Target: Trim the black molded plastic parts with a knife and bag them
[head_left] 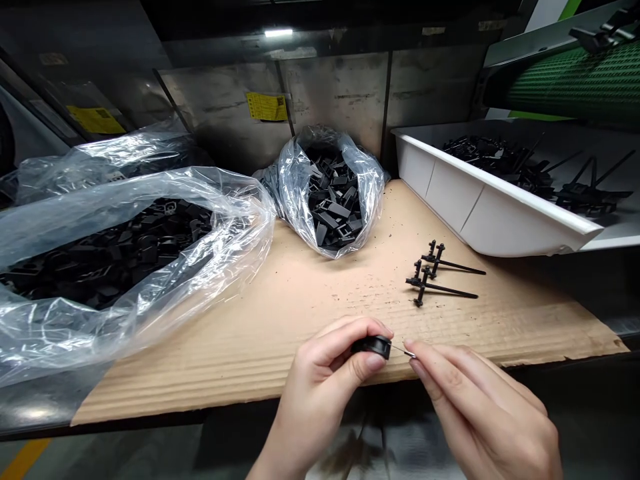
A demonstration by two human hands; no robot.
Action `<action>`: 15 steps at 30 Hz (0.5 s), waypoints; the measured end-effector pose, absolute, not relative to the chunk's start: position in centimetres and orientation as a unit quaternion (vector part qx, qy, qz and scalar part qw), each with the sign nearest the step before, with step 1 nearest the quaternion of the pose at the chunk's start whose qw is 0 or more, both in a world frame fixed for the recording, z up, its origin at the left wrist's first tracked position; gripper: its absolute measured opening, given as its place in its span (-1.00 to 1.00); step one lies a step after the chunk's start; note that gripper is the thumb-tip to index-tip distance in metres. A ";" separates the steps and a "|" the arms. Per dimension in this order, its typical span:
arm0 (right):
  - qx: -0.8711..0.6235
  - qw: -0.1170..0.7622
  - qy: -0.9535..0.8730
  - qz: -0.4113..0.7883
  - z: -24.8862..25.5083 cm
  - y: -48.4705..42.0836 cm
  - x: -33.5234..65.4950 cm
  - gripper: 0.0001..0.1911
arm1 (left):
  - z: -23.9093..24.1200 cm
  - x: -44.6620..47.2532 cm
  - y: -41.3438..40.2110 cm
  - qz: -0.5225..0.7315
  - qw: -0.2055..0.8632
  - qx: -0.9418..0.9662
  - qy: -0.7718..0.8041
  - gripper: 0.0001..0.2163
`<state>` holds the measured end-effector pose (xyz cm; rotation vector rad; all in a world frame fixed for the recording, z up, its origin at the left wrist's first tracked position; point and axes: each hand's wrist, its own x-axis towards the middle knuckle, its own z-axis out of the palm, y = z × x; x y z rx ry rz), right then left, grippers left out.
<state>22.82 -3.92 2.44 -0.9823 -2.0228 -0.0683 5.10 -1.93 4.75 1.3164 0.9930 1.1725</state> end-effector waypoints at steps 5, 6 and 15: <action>-0.398 0.451 -0.795 0.084 3.1 -3.7 22.5 -0.75 | 4.6 5.1 -2.0 0.494 0.515 0.571 0.406 -0.86; -0.403 0.450 -0.785 0.139 3.3 -3.7 22.4 -0.82 | 4.7 5.1 -2.0 0.495 0.514 0.574 0.402 -0.85; -0.407 0.450 -0.758 0.239 3.5 -3.6 22.4 -0.81 | 4.8 5.1 -1.9 0.497 0.515 0.587 0.379 -0.81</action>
